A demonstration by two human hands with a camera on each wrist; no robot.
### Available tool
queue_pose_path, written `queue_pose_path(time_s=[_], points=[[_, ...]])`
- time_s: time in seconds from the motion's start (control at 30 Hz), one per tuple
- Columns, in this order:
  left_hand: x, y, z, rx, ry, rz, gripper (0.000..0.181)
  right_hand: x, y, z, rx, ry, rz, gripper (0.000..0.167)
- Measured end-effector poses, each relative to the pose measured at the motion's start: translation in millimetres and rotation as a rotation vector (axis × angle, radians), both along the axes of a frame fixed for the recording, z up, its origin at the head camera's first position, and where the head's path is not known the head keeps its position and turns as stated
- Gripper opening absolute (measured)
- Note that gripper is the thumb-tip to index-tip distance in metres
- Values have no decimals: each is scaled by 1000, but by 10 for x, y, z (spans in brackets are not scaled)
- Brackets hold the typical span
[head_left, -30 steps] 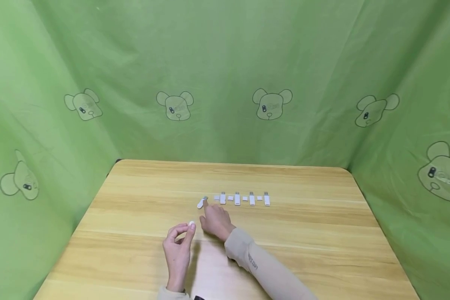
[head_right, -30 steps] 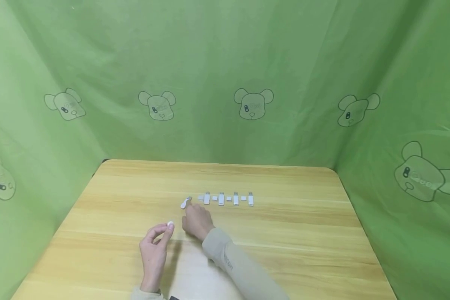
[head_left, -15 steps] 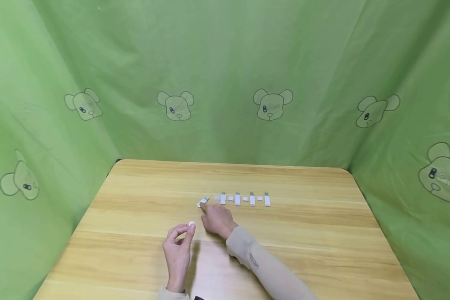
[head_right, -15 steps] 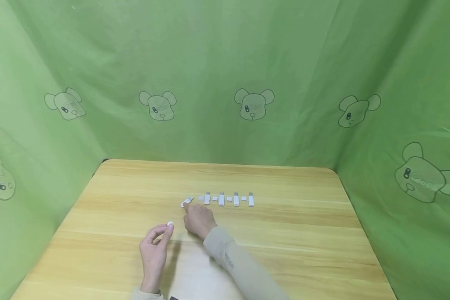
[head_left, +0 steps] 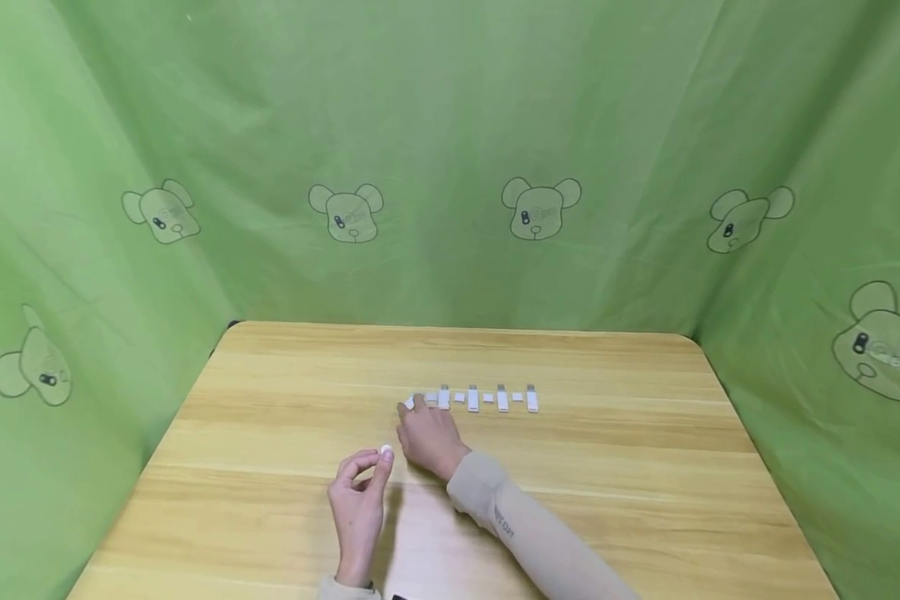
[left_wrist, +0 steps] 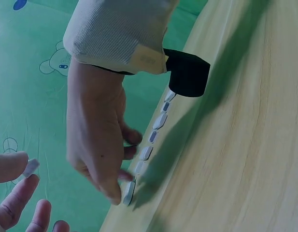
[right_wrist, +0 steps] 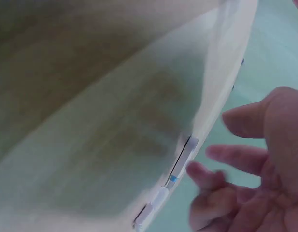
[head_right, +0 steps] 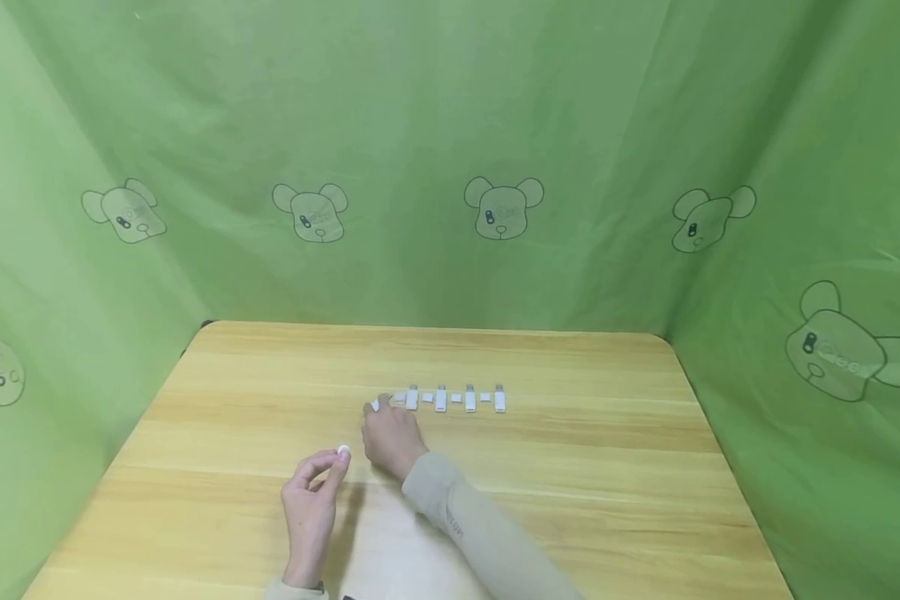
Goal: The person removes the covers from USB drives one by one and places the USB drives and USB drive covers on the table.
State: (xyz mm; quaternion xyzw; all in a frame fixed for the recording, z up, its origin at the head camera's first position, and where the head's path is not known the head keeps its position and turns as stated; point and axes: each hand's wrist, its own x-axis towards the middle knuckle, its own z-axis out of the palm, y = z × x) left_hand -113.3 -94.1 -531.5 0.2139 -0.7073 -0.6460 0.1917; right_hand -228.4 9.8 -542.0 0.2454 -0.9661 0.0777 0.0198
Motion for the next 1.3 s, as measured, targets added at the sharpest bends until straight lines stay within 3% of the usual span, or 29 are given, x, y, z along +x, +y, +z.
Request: queue_pose_path(time_s=[0.17, 0.43, 0.97, 1.3], points=[[0, -4, -10, 1, 2, 5, 22, 36, -48, 22, 29, 43, 14, 44], [2, 3, -12, 3, 0, 8, 22, 61, -29, 85, 59, -12, -5, 37], [-12, 27, -7, -7, -9, -2, 23, 12, 86, 19, 49, -53, -6, 44], [-18, 8, -12, -28, -19, 1, 23, 6, 107, -11, 23, -27, 1, 42]])
